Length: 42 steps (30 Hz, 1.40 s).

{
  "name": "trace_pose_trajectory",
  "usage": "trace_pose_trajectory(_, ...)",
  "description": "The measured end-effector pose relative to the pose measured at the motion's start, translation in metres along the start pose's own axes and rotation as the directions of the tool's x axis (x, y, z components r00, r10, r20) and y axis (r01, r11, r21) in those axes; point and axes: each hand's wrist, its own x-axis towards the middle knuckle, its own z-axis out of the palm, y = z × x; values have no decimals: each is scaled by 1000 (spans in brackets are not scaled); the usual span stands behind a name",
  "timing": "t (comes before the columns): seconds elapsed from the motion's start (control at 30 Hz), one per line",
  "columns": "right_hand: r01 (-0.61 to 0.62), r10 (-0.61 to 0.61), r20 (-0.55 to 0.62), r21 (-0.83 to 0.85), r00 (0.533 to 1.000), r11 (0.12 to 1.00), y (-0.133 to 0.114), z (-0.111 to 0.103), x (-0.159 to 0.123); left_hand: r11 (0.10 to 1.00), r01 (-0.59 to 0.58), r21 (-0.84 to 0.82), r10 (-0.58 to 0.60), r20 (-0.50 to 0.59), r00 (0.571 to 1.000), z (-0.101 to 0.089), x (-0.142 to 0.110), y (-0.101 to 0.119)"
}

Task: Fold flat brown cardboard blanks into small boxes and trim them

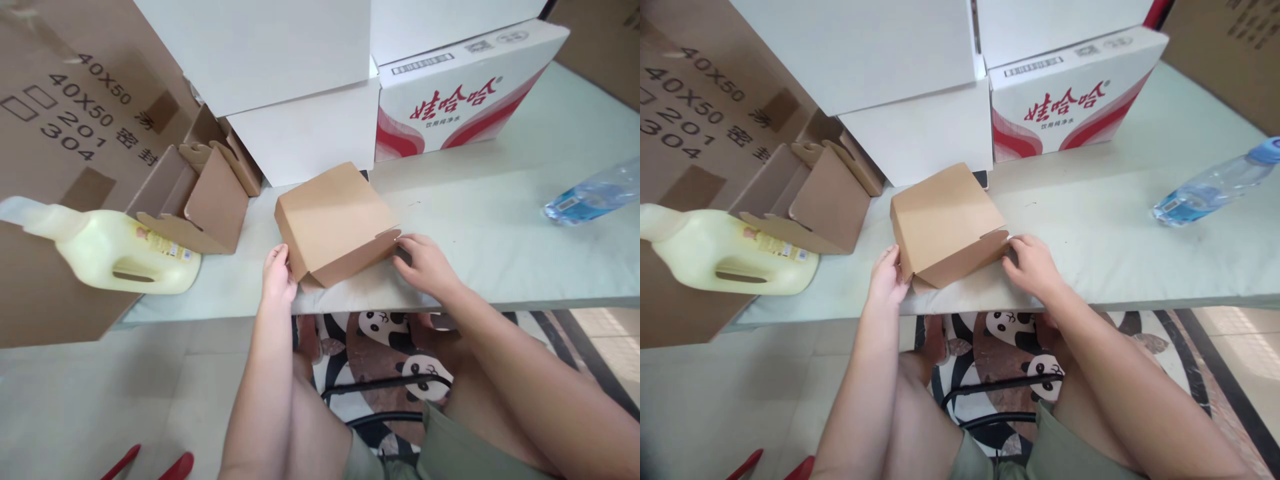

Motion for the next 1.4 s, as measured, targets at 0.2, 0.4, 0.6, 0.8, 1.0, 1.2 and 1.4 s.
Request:
trace_pose_trajectory(0.2, -56, 64, -22, 267, 998, 962, -13, -9, -2, 999, -17, 46, 12, 112, 994, 2, -7, 3)
trace_pose_trajectory(0.4, -111, 156, -50, 500, 986, 859, -17, -14, -5, 994, -91, 61, 63, 364, 929, 8, -20, 9)
trace_pose_trajectory(0.6, -187, 281, -74, 582, 957, 792, -18, -15, -5, 997, -52, 60, 22, 420, 907, 9, -21, 5)
trace_pose_trajectory(0.8, -197, 280, -69, 553, 958, 809, -19, -16, -4, 998, -51, 38, 31, 410, 911, 10, -21, 2)
trace_pose_trajectory(1.0, -245, 311, -51, 502, 949, 830, -18, -15, -5, 998, -56, 36, 36, 419, 907, 8, -20, 0)
trace_pose_trajectory(1.2, -257, 310, -30, 485, 950, 836, -17, -13, -5, 996, -71, 47, 45, 413, 910, 8, -18, -4)
trace_pose_trajectory(1.4, -268, 317, -23, 481, 948, 835, -19, -14, -5, 995, -85, 42, 64, 365, 929, 11, -19, -8)
